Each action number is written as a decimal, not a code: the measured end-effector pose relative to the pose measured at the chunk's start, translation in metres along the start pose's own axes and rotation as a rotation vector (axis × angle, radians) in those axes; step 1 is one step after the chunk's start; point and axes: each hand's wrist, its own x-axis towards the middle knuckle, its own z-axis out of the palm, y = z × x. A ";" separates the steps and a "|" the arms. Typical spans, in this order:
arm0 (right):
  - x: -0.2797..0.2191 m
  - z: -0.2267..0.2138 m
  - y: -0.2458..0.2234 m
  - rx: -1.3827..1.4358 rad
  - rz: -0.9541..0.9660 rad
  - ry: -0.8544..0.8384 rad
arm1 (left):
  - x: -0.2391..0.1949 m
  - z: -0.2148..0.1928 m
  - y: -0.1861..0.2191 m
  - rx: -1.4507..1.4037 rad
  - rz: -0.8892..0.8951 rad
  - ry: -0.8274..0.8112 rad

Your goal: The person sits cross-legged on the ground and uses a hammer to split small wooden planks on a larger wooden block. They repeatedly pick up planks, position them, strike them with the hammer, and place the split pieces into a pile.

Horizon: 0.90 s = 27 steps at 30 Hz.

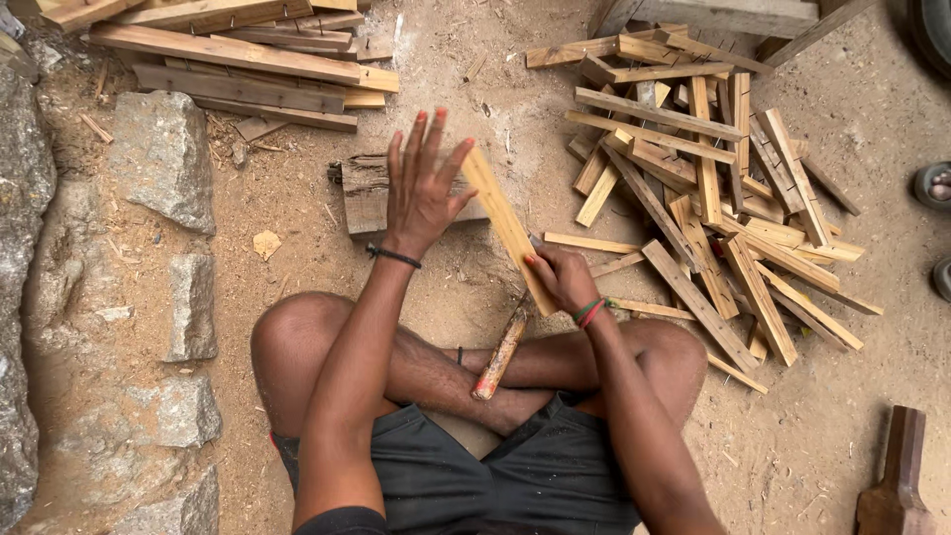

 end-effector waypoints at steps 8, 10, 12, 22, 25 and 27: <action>-0.034 0.114 -0.026 0.457 0.356 0.439 | -0.101 -0.015 0.095 -0.620 -0.673 -0.555; -0.024 0.127 -0.035 0.455 0.202 0.489 | -0.116 -0.005 0.111 -0.699 -0.653 -0.551; -0.022 0.131 -0.041 0.513 0.295 0.463 | -0.124 0.003 0.111 -0.693 -0.705 -0.498; -0.073 0.129 -0.033 -0.087 0.486 0.397 | -0.118 0.010 0.062 -0.173 -0.594 -0.423; -0.078 0.132 0.024 0.064 0.426 0.509 | -0.102 0.002 0.059 -0.117 -0.666 -0.582; -0.082 0.133 0.057 0.346 0.490 0.426 | -0.100 0.001 0.059 -0.057 -0.636 -0.622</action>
